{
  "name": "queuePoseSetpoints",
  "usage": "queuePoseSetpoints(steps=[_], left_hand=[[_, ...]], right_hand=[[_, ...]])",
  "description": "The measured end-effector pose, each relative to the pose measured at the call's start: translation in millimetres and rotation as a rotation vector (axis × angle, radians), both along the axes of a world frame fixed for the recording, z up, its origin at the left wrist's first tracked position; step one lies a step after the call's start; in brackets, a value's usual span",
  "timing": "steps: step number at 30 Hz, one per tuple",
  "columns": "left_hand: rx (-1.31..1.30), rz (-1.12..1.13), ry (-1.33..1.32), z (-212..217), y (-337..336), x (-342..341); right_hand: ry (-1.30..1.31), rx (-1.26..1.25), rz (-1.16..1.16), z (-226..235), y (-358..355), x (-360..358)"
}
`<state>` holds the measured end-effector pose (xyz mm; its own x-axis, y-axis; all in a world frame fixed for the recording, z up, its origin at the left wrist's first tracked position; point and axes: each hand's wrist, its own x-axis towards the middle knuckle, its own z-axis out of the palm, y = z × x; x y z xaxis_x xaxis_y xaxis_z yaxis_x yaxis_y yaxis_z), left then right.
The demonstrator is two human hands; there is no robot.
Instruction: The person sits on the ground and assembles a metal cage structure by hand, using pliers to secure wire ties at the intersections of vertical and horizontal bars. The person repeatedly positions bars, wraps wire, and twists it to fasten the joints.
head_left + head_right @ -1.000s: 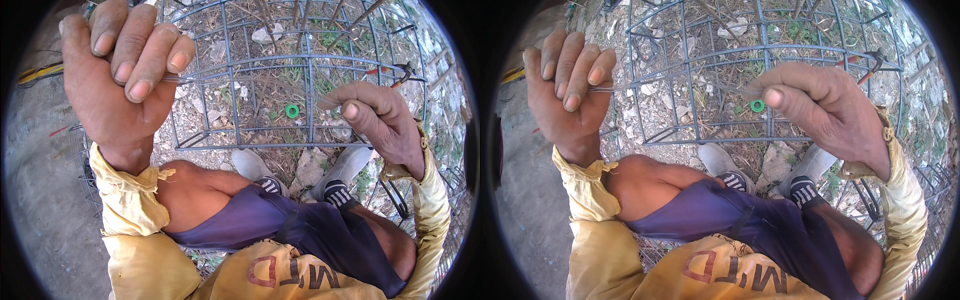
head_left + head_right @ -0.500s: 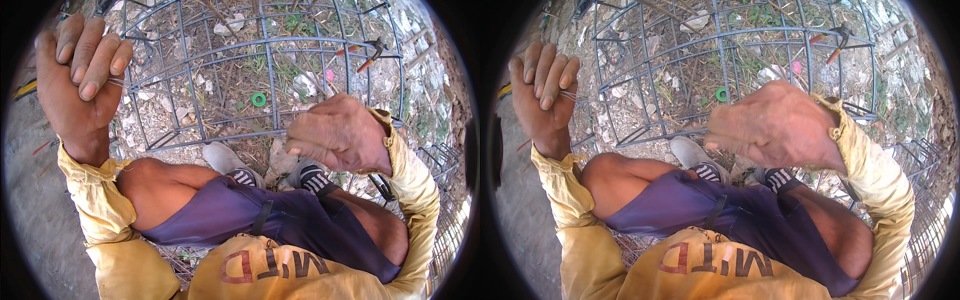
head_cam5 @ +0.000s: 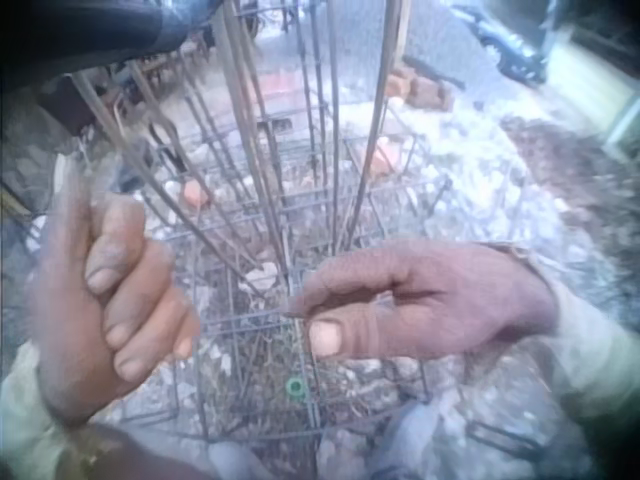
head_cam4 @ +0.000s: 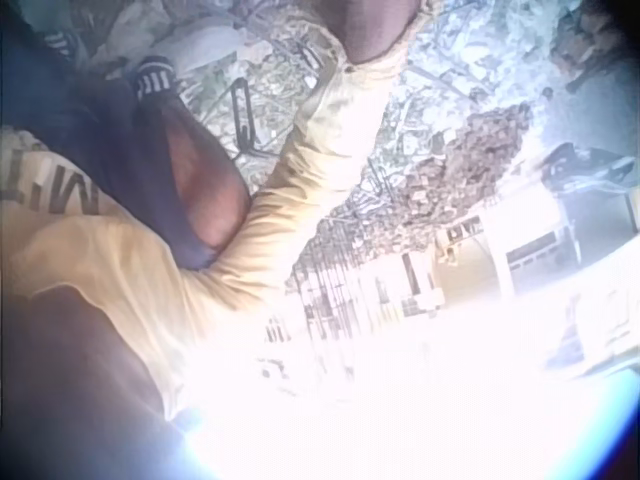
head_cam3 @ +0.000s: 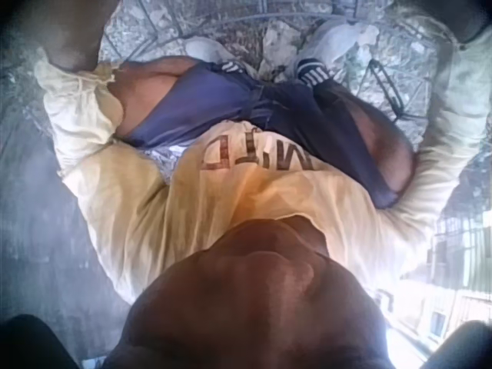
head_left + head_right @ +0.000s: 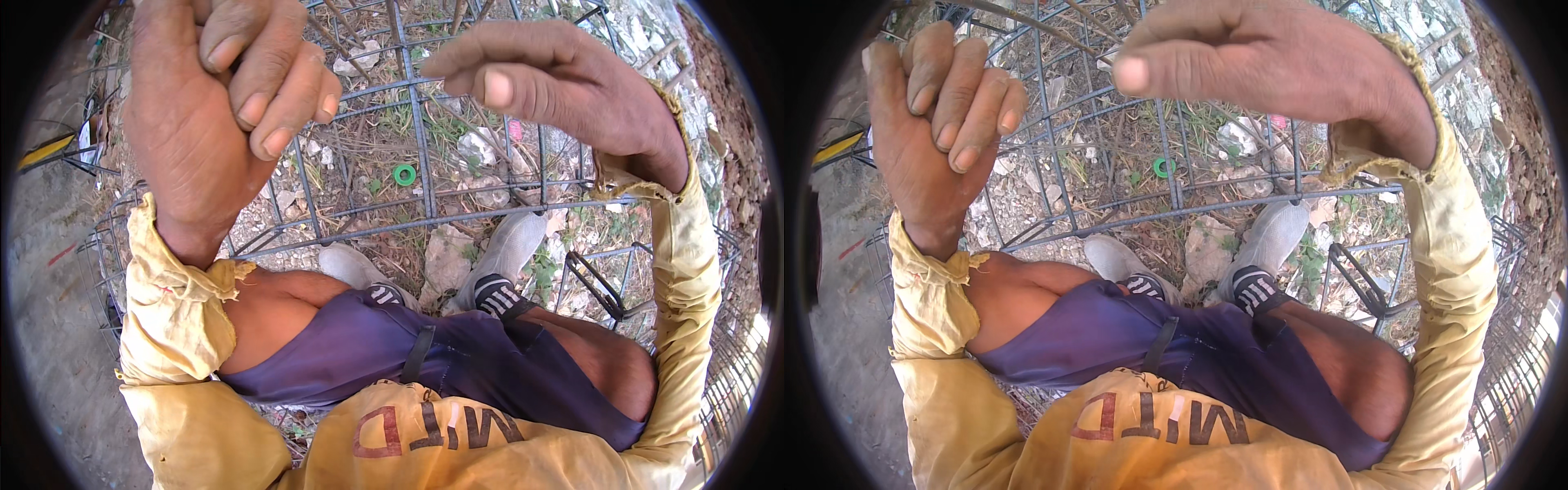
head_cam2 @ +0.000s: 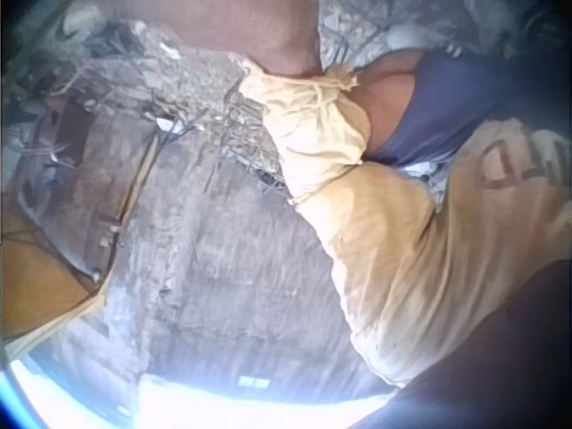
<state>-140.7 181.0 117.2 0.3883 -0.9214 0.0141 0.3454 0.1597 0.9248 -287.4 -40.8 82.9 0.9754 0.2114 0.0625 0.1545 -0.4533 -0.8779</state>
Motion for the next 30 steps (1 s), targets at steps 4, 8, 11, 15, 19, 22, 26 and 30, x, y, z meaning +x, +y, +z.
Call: queuePoseSetpoints(steps=[4, 8, 11, 15, 19, 22, 26, 30], left_hand=[[0.031, -0.037, 0.138, -19.8, -12.0, -24.0], [0.121, -0.184, 0.359, -36.1, -3.9, -41.7], [0.208, -0.238, -0.296, -30.9, -14.2, -51.7], [0.285, -0.400, -0.381, -47.4, -9.4, -42.8], [0.520, -0.393, -0.215, -43.8, -19.6, -46.7], [0.459, -0.363, -0.397, -29.6, -27.7, -47.4], [0.503, -0.395, -0.651, -25.7, -24.8, -23.8], [0.681, -0.377, -0.635, 6.9, -13.0, 9.2]], right_hand=[[-0.131, 0.191, -0.177, 38.1, 26.1, 17.5], [-0.138, 0.256, -0.154, 57.3, 56.2, 29.2], [-0.140, 0.238, -0.122, 43.6, 52.5, 30.4], [-0.188, 0.410, -0.071, 28.9, 47.6, 23.5], [-0.066, 0.454, -0.231, 23.8, 46.3, 9.3], [-0.018, 0.541, -0.437, 19.4, 30.5, 12.1], [-0.024, 0.699, -0.595, 3.5, 4.2, 30.4], [-0.080, 0.739, -0.618, -1.2, -0.9, 67.1]])
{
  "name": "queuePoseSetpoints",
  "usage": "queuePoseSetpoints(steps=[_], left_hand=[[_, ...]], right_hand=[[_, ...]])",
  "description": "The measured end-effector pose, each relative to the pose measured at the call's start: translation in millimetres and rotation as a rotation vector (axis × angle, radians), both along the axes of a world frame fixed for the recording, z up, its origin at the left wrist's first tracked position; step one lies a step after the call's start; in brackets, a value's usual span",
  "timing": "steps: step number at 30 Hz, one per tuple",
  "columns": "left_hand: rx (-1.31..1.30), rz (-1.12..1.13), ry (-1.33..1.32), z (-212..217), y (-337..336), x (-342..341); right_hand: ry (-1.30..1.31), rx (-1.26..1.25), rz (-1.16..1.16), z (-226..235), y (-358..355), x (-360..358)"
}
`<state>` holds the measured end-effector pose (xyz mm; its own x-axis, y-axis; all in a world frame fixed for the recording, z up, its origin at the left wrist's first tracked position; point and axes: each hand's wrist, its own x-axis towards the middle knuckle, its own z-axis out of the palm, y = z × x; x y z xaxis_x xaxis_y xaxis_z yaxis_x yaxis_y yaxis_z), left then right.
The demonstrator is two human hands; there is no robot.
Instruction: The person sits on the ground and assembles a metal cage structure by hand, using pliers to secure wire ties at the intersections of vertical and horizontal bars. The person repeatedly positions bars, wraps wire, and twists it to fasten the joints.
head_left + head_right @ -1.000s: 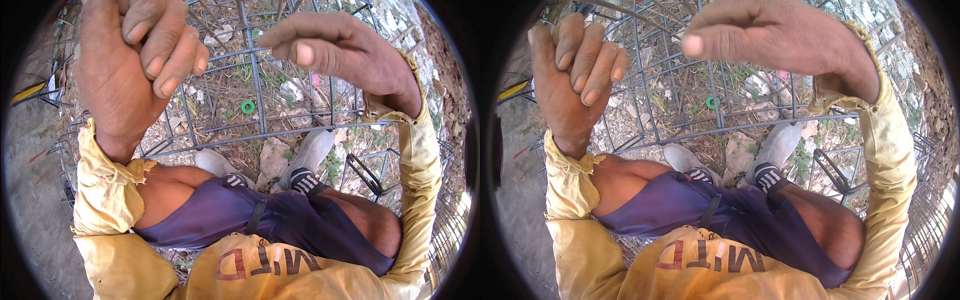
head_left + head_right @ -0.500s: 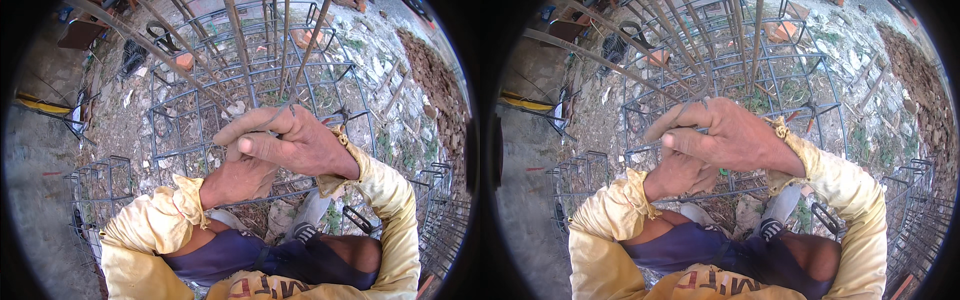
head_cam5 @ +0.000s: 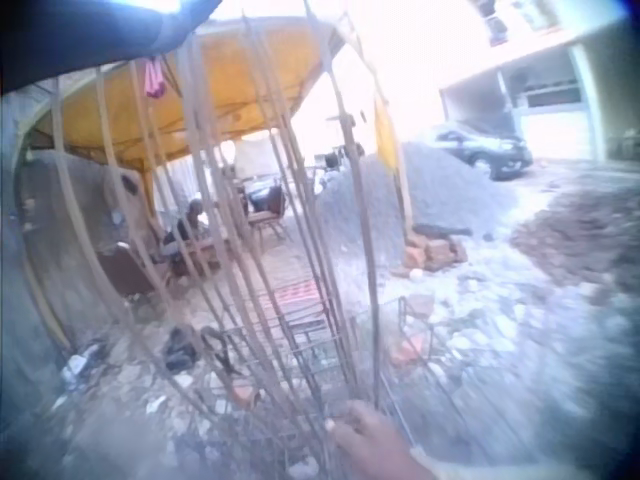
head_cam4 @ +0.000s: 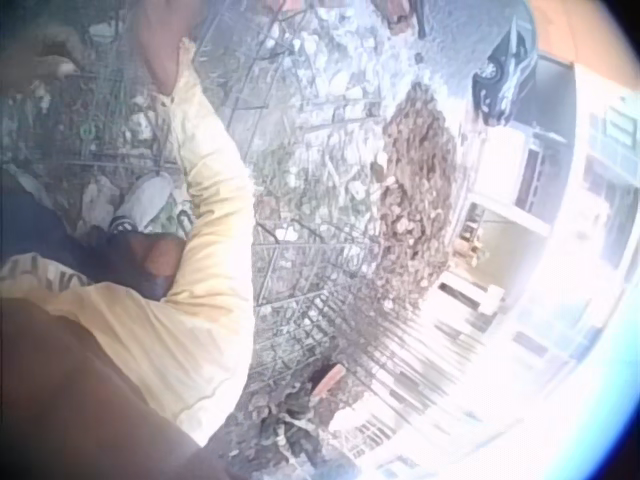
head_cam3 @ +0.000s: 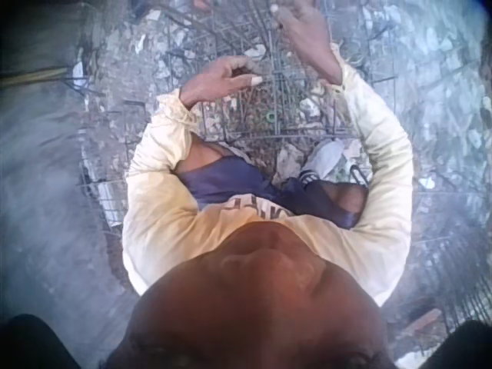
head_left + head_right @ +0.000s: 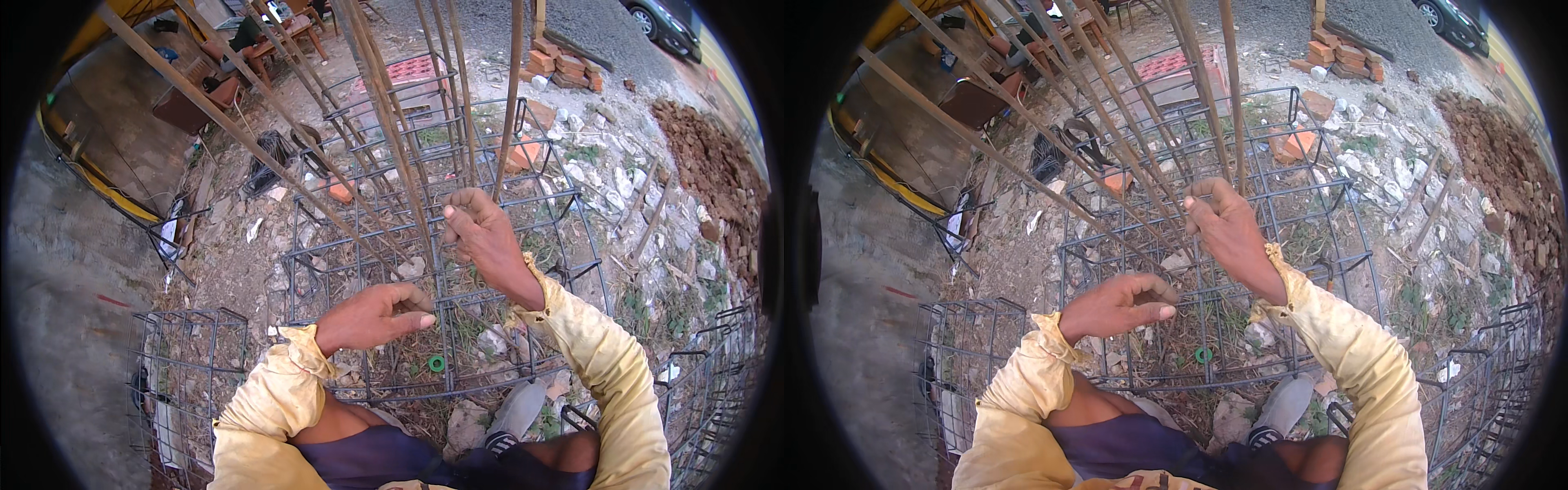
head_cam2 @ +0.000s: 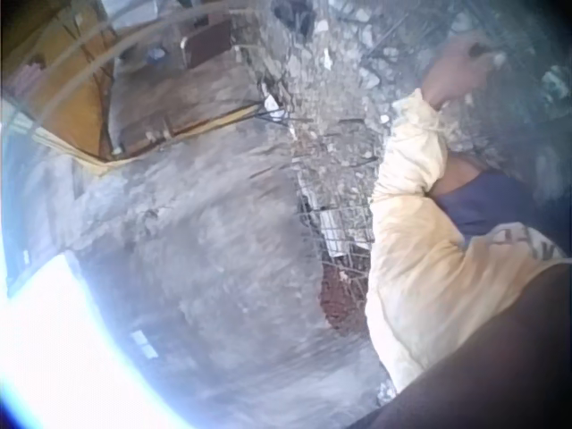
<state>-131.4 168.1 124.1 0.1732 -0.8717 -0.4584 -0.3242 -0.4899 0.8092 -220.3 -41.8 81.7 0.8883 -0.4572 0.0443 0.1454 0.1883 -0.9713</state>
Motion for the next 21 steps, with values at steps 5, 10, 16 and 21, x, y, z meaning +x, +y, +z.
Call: queuePoseSetpoints(steps=[5, 10, 16, 21], left_hand=[[-0.247, 0.374, -0.074, 24.4, 31.4, 42.3], [-0.739, 0.945, -0.107, 44.5, 47.7, 90.7], [-1.093, 0.853, 0.068, 88.3, 24.5, 107.2], [-1.087, 0.612, 0.362, 90.9, -20.5, 105.8]], right_hand=[[-0.084, -0.093, -0.122, 3.0, -13.4, 51.9], [-0.038, -0.262, -0.360, 23.9, -14.1, 92.9], [0.003, -0.461, -0.541, 26.3, -26.1, 128.5], [0.011, -0.621, -0.633, 19.8, -50.1, 134.0]])
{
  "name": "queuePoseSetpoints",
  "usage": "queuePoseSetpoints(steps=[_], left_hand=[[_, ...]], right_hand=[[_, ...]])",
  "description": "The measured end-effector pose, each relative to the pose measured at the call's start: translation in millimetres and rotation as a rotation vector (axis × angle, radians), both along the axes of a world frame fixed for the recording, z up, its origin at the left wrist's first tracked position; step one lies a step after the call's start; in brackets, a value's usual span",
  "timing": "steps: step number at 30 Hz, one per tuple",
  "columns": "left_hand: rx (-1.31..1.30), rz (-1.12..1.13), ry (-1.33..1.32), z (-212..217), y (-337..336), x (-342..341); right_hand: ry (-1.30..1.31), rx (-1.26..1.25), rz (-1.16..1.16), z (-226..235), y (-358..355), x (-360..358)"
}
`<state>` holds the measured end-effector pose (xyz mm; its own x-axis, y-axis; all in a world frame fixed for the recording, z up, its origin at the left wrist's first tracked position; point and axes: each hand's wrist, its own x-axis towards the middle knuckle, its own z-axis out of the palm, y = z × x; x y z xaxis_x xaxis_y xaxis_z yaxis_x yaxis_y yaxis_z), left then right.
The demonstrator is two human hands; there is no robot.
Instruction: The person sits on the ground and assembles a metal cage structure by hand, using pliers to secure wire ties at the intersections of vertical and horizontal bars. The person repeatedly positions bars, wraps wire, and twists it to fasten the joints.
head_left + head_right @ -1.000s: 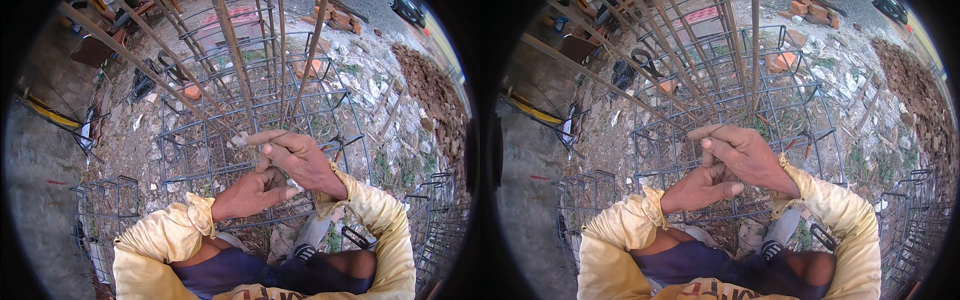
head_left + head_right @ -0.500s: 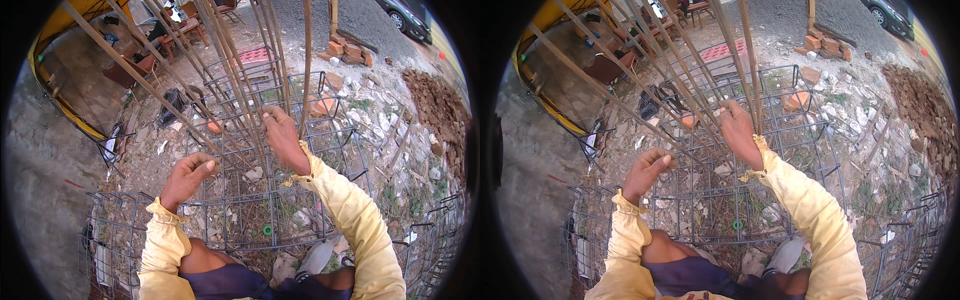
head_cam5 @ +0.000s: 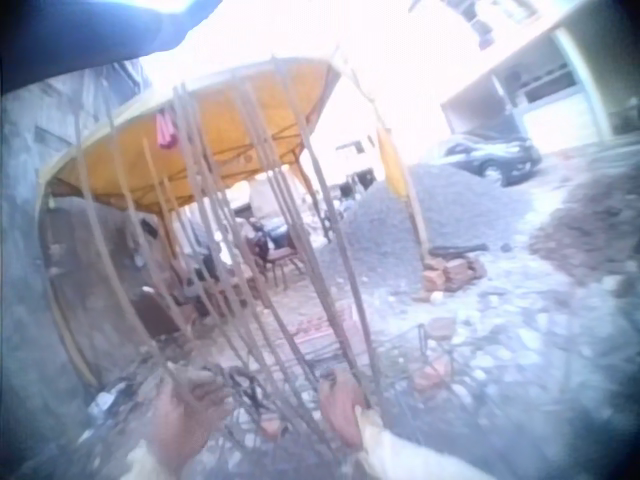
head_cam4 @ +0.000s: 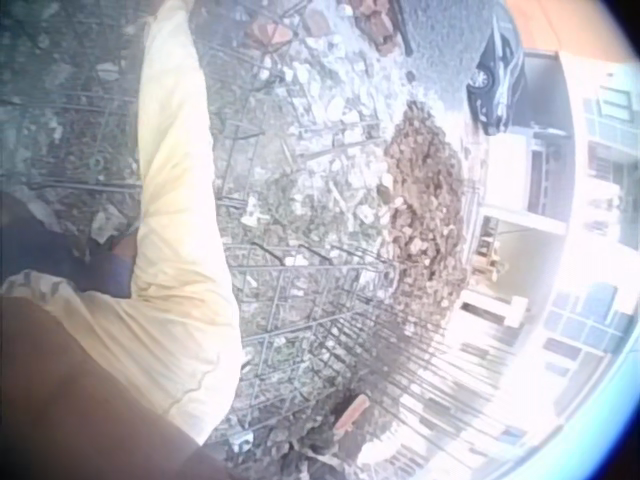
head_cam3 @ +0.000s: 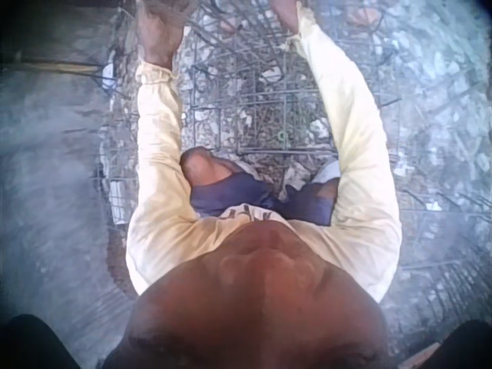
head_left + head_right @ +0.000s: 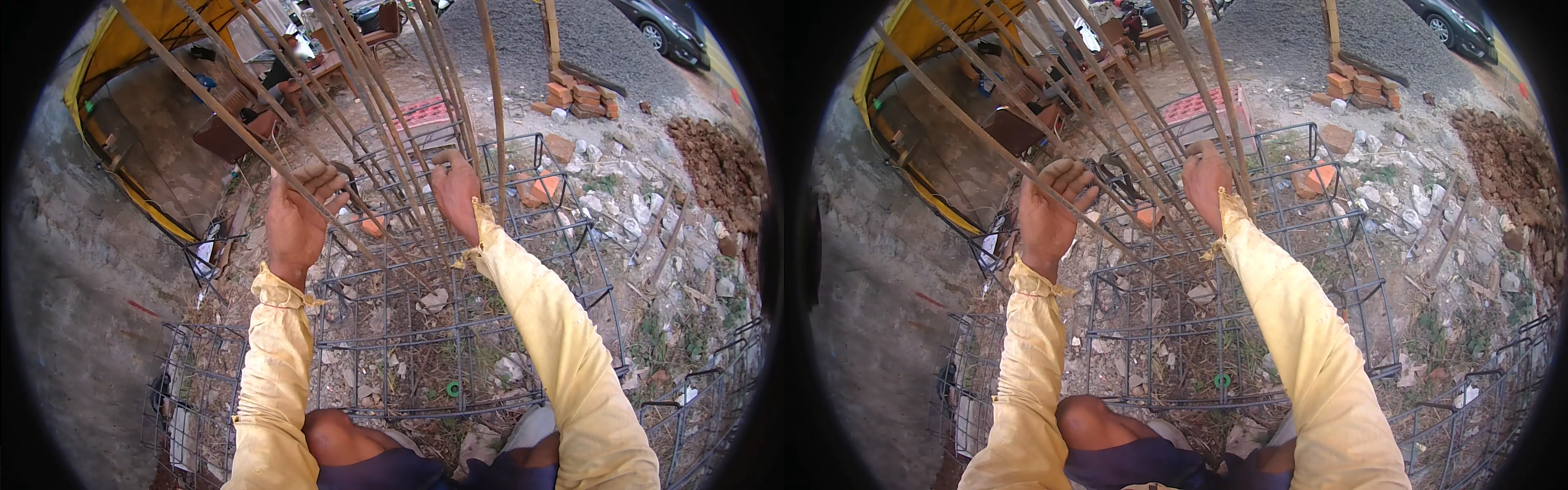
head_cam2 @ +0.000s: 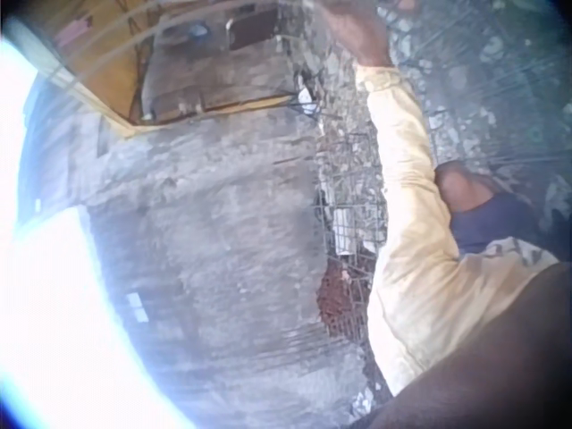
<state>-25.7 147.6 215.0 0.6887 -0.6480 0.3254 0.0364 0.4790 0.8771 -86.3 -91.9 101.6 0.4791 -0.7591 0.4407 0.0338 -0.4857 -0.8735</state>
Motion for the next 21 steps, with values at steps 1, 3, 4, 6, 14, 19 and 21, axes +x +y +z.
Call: queuePoseSetpoints(steps=[1, 3, 4, 6, 14, 19, 21], left_hand=[[-0.018, -0.036, 0.061, -0.4, 0.0, 11.1], [-0.025, -0.017, 0.159, 2.3, 5.9, 25.3], [-0.028, -0.008, 0.208, 4.2, 9.4, 28.9], [-0.065, 0.164, 0.195, -0.1, 7.6, 22.9], [-0.176, 0.494, -0.315, 7.2, 23.0, -54.5], [0.193, 0.165, -0.257, 1.3, -1.7, -135.7], [0.364, 0.101, -0.029, -3.5, -28.3, -132.1]], right_hand=[[0.005, -0.008, 0.010, 5.2, 4.2, 0.0], [0.043, -0.075, 0.078, 14.7, 10.3, -3.0], [0.075, -0.133, 0.137, 21.6, 13.9, -10.0], [0.112, -0.261, 0.156, 23.2, 8.2, -12.1], [0.274, -0.464, 0.040, 15.3, 7.5, -7.8], [0.103, -0.670, -0.006, 16.3, 4.5, -5.8], [0.129, -0.749, -0.036, 14.6, -1.4, -7.3]])
